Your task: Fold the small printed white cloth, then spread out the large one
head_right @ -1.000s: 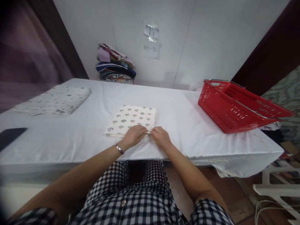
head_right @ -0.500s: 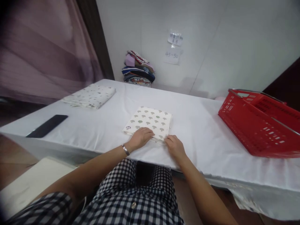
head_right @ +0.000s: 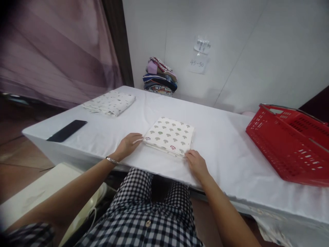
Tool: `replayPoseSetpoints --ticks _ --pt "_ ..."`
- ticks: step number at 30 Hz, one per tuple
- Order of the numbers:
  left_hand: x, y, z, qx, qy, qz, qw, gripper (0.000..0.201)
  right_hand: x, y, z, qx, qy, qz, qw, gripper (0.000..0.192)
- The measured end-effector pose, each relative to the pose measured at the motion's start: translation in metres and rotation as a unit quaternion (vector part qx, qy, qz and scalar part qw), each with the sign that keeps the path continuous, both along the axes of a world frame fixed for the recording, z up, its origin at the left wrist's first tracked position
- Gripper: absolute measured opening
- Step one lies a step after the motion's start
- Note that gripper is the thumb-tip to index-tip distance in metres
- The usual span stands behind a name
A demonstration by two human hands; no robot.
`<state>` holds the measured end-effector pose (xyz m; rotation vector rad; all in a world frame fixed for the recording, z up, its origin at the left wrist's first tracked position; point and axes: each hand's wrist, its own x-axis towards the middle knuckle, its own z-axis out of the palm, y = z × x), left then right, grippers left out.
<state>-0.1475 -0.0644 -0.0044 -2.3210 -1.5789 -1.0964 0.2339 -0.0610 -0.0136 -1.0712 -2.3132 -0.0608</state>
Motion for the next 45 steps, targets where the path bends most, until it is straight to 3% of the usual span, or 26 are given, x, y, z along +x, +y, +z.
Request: replayPoseSetpoints --ticks 8,14,21,28,36,45 --pt "0.047 0.007 0.009 0.009 0.05 -0.075 0.996 0.024 -0.019 -0.003 0.022 0.009 -0.06 -0.004 0.998 0.024" --pt "0.048 0.022 0.009 -0.019 0.079 -0.088 0.993 0.025 -0.053 0.009 0.024 0.012 -0.048 0.032 0.998 0.021" --pt "0.039 0.016 0.011 -0.012 0.097 -0.123 0.988 0.026 -0.054 0.016 0.013 0.03 -0.026 0.043 0.998 0.021" --pt "0.04 0.02 0.01 -0.001 0.103 -0.074 0.992 0.024 -0.052 0.018 0.003 0.046 0.006 0.039 0.998 0.024" --pt "0.039 0.018 0.006 0.019 0.126 -0.061 0.99 0.023 -0.047 0.018 0.003 0.067 0.006 0.06 0.996 0.024" --pt "0.04 0.019 0.007 0.046 0.106 -0.032 0.993 0.022 -0.048 0.023 0.008 0.104 0.032 0.014 0.994 0.024"
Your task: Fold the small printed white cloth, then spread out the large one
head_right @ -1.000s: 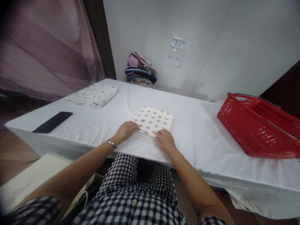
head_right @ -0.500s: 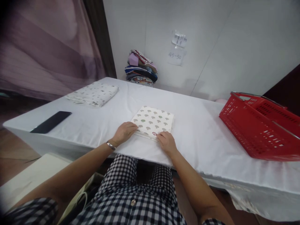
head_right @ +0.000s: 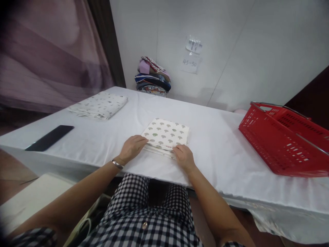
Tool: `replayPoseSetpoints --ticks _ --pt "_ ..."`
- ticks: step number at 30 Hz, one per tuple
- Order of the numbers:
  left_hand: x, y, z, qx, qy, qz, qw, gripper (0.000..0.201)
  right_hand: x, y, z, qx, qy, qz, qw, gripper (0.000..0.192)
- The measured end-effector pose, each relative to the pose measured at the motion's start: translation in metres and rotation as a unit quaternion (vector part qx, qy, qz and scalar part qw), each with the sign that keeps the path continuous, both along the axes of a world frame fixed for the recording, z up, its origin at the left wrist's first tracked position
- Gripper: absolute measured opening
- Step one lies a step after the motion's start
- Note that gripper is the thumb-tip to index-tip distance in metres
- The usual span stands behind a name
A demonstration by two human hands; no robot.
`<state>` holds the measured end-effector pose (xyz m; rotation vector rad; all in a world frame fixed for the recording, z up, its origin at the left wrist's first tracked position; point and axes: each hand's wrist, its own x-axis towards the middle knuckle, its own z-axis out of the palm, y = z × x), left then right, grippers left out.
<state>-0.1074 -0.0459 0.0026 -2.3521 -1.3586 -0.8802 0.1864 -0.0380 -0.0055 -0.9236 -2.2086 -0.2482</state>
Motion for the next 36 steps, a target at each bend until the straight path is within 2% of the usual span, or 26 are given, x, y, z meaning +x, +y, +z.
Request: replayPoseSetpoints --ticks 4,8,13,17,22,26,29,31,36 --pt "0.001 0.0 -0.002 -0.005 0.012 0.0 1.0 0.021 -0.001 0.0 -0.001 0.011 -0.02 -0.007 1.0 0.025" --pt "-0.004 -0.002 -0.003 -0.036 0.043 -0.019 0.998 0.02 0.001 -0.005 -0.005 0.004 -0.059 0.026 0.998 0.026" --pt "-0.007 -0.008 0.001 -0.058 0.054 -0.016 0.997 0.024 0.004 -0.007 -0.007 0.011 -0.051 0.047 0.998 0.026" --pt "0.009 -0.011 0.001 -0.045 0.049 -0.014 0.998 0.029 0.003 -0.006 -0.009 -0.001 -0.05 0.045 0.998 0.026" --pt "0.038 -0.01 -0.012 -0.058 0.084 -0.092 0.991 0.039 0.005 -0.008 -0.01 -0.036 -0.05 0.039 0.997 0.028" --pt "0.044 -0.009 -0.022 -0.072 0.101 -0.085 0.989 0.041 -0.005 -0.016 0.007 -0.106 -0.017 0.046 0.993 0.026" --pt "0.043 -0.008 -0.023 -0.08 0.101 -0.081 0.988 0.04 -0.028 -0.021 0.025 -0.128 -0.015 0.058 0.99 0.034" --pt "0.042 -0.007 -0.022 -0.086 0.093 -0.084 0.988 0.039 -0.045 -0.019 0.031 -0.139 -0.056 0.056 0.987 0.046" --pt "0.04 -0.005 -0.022 -0.08 0.081 -0.098 0.989 0.041 -0.056 -0.003 0.013 -0.219 -0.156 -0.004 0.963 0.066"
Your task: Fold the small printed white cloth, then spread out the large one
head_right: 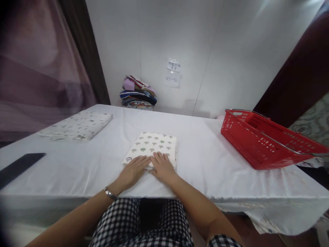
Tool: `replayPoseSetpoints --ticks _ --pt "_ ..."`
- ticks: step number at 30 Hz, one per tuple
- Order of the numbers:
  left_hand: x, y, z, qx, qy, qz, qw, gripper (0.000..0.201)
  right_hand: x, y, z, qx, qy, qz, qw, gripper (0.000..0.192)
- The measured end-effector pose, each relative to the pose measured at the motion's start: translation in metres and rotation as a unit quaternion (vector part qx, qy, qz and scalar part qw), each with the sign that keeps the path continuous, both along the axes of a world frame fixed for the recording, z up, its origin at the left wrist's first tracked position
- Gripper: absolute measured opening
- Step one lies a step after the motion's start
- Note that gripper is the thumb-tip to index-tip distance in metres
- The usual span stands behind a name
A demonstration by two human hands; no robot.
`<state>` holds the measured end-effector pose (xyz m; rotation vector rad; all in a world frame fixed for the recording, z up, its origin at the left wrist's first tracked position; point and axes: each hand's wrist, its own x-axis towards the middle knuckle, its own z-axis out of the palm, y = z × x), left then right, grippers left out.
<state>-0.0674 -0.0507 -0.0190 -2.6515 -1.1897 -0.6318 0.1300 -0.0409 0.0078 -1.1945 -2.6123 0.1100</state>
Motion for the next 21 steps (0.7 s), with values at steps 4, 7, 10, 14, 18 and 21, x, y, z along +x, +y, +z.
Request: replayPoseSetpoints --ticks 4,7,10,14,18,21 --pt "-0.013 0.004 0.002 -0.019 -0.02 0.046 0.999 0.04 0.01 0.004 -0.008 -0.016 -0.015 -0.011 1.0 0.068" --pt "-0.03 0.007 0.005 -0.05 -0.047 0.14 0.988 0.04 0.022 -0.002 -0.004 -0.026 -0.005 -0.03 0.999 0.07" --pt "-0.041 0.008 0.009 -0.083 -0.063 0.187 0.977 0.042 0.038 -0.009 -0.003 -0.041 0.018 -0.061 0.997 0.069" --pt "-0.033 0.006 0.024 -0.103 -0.044 0.211 0.971 0.038 0.064 0.002 -0.005 -0.049 0.127 -0.088 0.987 0.039" --pt "0.007 0.015 0.044 -0.112 -0.032 0.194 0.974 0.035 0.083 0.042 -0.002 -0.009 0.304 -0.208 0.93 0.028" --pt "0.048 0.033 0.049 -0.121 -0.035 0.138 0.982 0.037 0.087 0.074 0.004 -0.037 0.324 -0.296 0.898 0.024"
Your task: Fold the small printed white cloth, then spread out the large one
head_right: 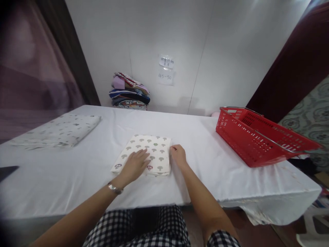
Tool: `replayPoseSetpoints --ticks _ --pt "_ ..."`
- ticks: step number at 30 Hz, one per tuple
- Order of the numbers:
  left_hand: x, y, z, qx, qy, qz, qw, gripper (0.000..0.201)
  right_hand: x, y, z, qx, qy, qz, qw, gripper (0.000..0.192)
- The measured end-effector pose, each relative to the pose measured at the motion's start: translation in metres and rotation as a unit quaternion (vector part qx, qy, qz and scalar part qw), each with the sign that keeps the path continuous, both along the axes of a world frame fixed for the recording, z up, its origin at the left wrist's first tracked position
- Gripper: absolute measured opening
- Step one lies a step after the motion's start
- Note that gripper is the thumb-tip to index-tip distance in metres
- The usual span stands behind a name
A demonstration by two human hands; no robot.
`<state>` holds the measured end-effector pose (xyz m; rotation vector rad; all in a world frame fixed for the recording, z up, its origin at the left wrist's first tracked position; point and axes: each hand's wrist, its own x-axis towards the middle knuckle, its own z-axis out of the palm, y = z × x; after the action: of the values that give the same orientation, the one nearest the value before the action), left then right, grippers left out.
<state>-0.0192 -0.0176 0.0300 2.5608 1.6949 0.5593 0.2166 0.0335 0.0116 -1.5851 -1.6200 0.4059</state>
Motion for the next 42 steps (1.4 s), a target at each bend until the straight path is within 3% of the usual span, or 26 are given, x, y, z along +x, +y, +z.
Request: replayPoseSetpoints --ticks 4,9,15,23,28,32,36,42 --pt "0.041 0.023 -0.011 -0.01 0.013 -0.035 0.999 0.044 -0.006 0.026 0.003 -0.085 -0.024 -0.032 0.996 0.027" --pt "0.053 0.03 -0.027 -0.027 0.035 -0.056 0.997 0.051 -0.014 0.036 0.002 -0.134 -0.039 -0.044 0.989 0.026" --pt "0.05 0.029 -0.026 -0.053 0.055 -0.048 0.996 0.053 -0.015 0.034 -0.007 -0.115 0.013 -0.056 0.992 0.02" --pt "0.043 0.031 -0.025 -0.011 0.052 -0.078 0.996 0.047 -0.007 0.028 -0.016 -0.116 0.031 -0.057 0.991 0.019" --pt "0.058 0.055 -0.012 -0.008 0.039 -0.043 0.998 0.044 -0.007 0.032 -0.017 -0.127 0.034 -0.052 0.99 0.019" --pt "0.079 0.07 -0.019 -0.04 0.055 -0.028 0.997 0.051 -0.009 0.042 -0.014 -0.125 0.021 -0.052 0.991 0.023" --pt "0.085 0.069 -0.027 -0.026 0.052 -0.036 0.998 0.052 -0.01 0.051 -0.01 -0.121 -0.014 -0.067 0.99 0.025" --pt "0.078 0.064 -0.022 -0.033 0.054 -0.051 0.997 0.05 -0.007 0.045 -0.014 -0.088 0.013 -0.082 0.993 0.021"
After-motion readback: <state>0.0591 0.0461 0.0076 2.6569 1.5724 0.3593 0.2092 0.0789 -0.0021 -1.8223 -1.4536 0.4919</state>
